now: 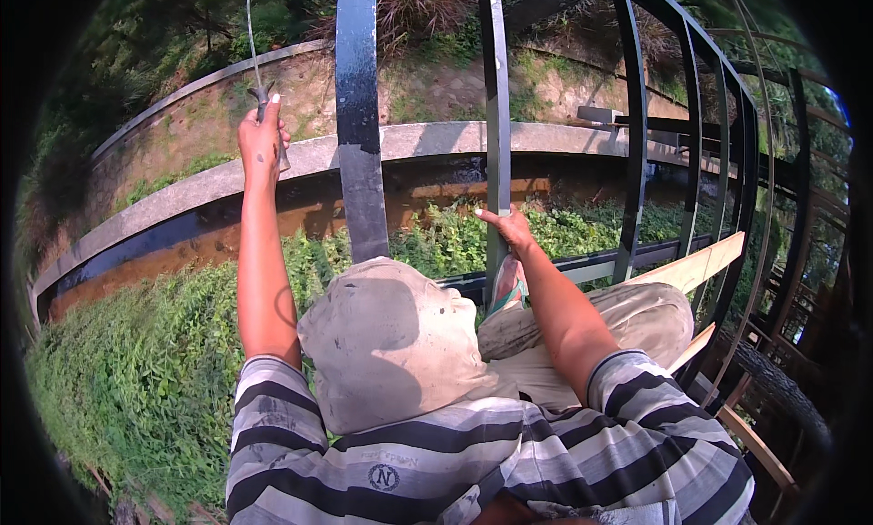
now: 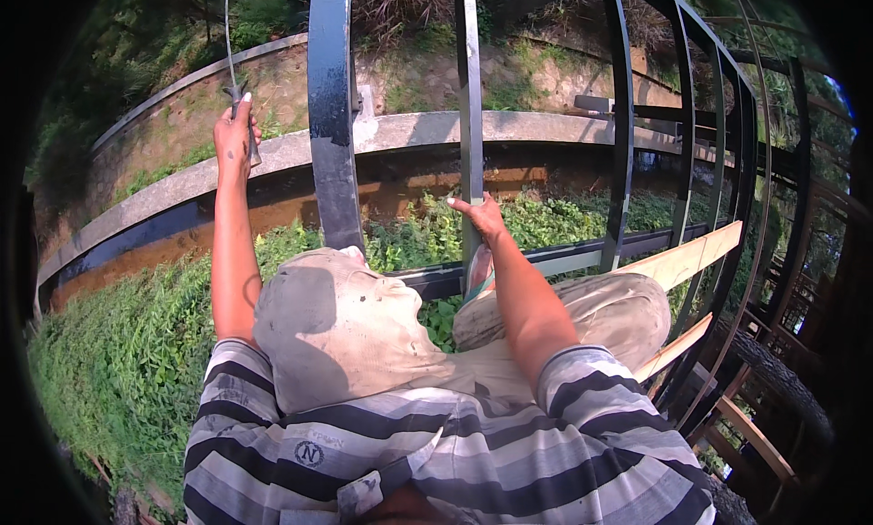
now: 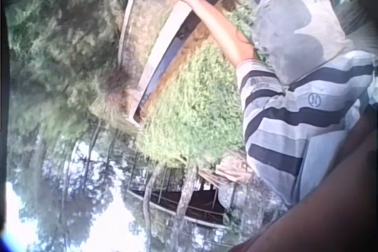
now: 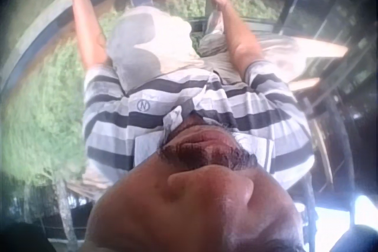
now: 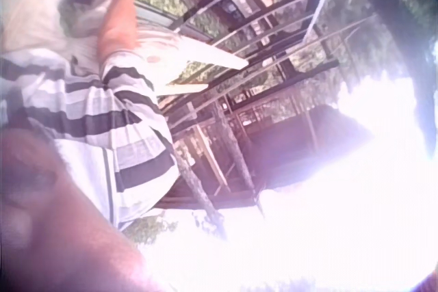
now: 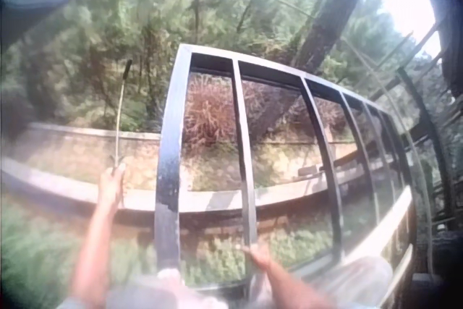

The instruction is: The person moves wooden boards on a metal frame and then uses a brush to apply black paint to the metal structure.

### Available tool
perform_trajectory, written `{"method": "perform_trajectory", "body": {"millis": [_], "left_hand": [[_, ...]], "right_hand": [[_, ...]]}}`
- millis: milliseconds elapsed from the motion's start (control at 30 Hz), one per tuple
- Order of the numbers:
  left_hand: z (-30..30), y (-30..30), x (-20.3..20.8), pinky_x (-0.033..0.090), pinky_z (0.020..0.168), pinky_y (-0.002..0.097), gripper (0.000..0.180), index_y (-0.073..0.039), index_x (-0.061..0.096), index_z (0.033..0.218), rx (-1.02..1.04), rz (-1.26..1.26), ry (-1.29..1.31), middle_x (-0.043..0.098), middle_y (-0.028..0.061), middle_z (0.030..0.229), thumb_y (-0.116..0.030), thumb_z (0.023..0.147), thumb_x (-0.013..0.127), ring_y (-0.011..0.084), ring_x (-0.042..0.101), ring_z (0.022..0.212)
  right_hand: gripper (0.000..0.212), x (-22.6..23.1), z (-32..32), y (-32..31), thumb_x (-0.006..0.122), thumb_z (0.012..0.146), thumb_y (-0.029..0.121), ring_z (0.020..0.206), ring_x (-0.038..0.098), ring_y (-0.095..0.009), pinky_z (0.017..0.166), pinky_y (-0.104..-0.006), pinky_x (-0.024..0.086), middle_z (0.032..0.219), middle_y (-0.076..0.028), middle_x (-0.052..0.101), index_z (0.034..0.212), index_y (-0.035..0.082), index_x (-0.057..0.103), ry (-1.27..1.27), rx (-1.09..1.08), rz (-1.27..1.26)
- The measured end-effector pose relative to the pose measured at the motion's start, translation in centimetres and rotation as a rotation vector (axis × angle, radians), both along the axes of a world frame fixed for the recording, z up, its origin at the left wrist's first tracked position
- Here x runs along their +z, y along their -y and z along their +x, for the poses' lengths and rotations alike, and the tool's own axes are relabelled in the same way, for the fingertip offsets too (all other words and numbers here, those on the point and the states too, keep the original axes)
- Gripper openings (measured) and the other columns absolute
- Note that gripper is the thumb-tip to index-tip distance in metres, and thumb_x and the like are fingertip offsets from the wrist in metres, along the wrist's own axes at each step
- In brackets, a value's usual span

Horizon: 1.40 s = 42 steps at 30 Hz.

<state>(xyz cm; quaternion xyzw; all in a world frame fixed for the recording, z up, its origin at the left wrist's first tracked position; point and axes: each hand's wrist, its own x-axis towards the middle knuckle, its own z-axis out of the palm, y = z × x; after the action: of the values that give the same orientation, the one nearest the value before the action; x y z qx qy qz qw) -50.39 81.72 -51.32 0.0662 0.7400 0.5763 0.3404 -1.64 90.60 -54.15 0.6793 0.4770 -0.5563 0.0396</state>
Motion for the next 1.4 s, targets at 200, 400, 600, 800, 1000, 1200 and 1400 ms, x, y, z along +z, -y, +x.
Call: {"method": "perform_trajectory", "body": {"millis": [200,400,600,800,1000,1200,1400], "left_hand": [[0.3,-0.2,-1.1,0.042,0.043,0.0273,0.033,-0.004,0.057,0.090,-0.038,-0.129,-0.149,0.055,0.0003,0.066,-0.031,0.091,0.075,0.0095,0.055,0.049],[-2.6,0.5,-3.8,0.053,0.081,0.0489,0.030,0.000,0.063,0.092,-0.095,-0.317,-0.285,0.070,0.0244,0.088,-0.026,0.080,0.072,0.0421,0.069,0.091],[-3.9,-2.8,-6.0,0.053,0.082,0.0496,0.033,0.002,0.062,0.090,-0.098,-0.285,-0.484,0.069,0.0265,0.088,-0.028,0.081,0.073,0.0439,0.068,0.092],[-4.2,-6.2,-4.8,0.054,0.083,0.0504,0.037,0.006,0.067,0.094,-0.215,-0.172,-0.404,0.070,0.0276,0.085,-0.029,0.083,0.074,0.0454,0.070,0.088],[-4.1,-8.1,-5.6,0.053,0.085,0.0519,0.035,0.007,0.064,0.098,-0.309,-0.052,-0.435,0.069,0.0301,0.093,-0.025,0.086,0.073,0.0469,0.068,0.096],[-3.8,-10.0,-7.9,0.055,0.083,0.0531,0.026,0.008,0.063,0.094,-0.331,-0.013,-0.420,0.069,0.0303,0.089,-0.014,0.080,0.062,0.0470,0.069,0.092],[-6.7,-14.1,-9.0,0.055,0.055,0.0437,0.020,0.005,0.057,0.094,-0.457,0.128,-0.320,0.064,0.0163,0.063,-0.014,0.085,0.059,0.0309,0.069,0.058]], "right_hand": [[0.033,-4.1,3.4,-0.6,0.082,0.073,0.027,0.071,0.063,-0.022,0.067,-0.0406,0.053,0.088,-0.009,0.068,0.092,0.002,0.072,0.115,-0.037,-0.173],[0.024,-2.0,0.0,1.4,0.064,0.084,0.015,0.084,0.072,-0.025,0.074,-0.0365,0.057,0.096,-0.016,0.074,0.100,-0.003,0.068,-0.057,-0.100,-0.197],[0.019,-5.2,3.2,0.6,0.061,0.084,0.011,0.081,0.070,-0.025,0.076,-0.0365,0.056,0.088,-0.014,0.072,0.094,-0.004,0.067,-0.114,-0.083,-0.149],[0.019,-1.2,1.2,0.0,0.061,0.083,0.012,0.079,0.069,-0.025,0.075,-0.0367,0.056,0.086,-0.013,0.072,0.093,-0.003,0.067,-0.026,0.031,-0.106],[0.020,0.9,0.5,-0.1,0.062,0.083,0.013,0.078,0.069,-0.024,0.074,-0.0369,0.056,0.085,-0.013,0.071,0.093,-0.003,0.068,0.027,0.055,-0.076],[0.021,1.7,0.2,0.3,0.062,0.082,0.014,0.077,0.069,-0.024,0.073,-0.0371,0.055,0.085,-0.013,0.071,0.093,-0.003,0.068,0.062,0.067,-0.068],[0.022,2.1,0.0,0.3,0.063,0.082,0.016,0.077,0.068,-0.024,0.072,-0.0373,0.055,0.085,-0.013,0.071,0.093,-0.003,0.068,0.066,0.068,-0.054]]}}
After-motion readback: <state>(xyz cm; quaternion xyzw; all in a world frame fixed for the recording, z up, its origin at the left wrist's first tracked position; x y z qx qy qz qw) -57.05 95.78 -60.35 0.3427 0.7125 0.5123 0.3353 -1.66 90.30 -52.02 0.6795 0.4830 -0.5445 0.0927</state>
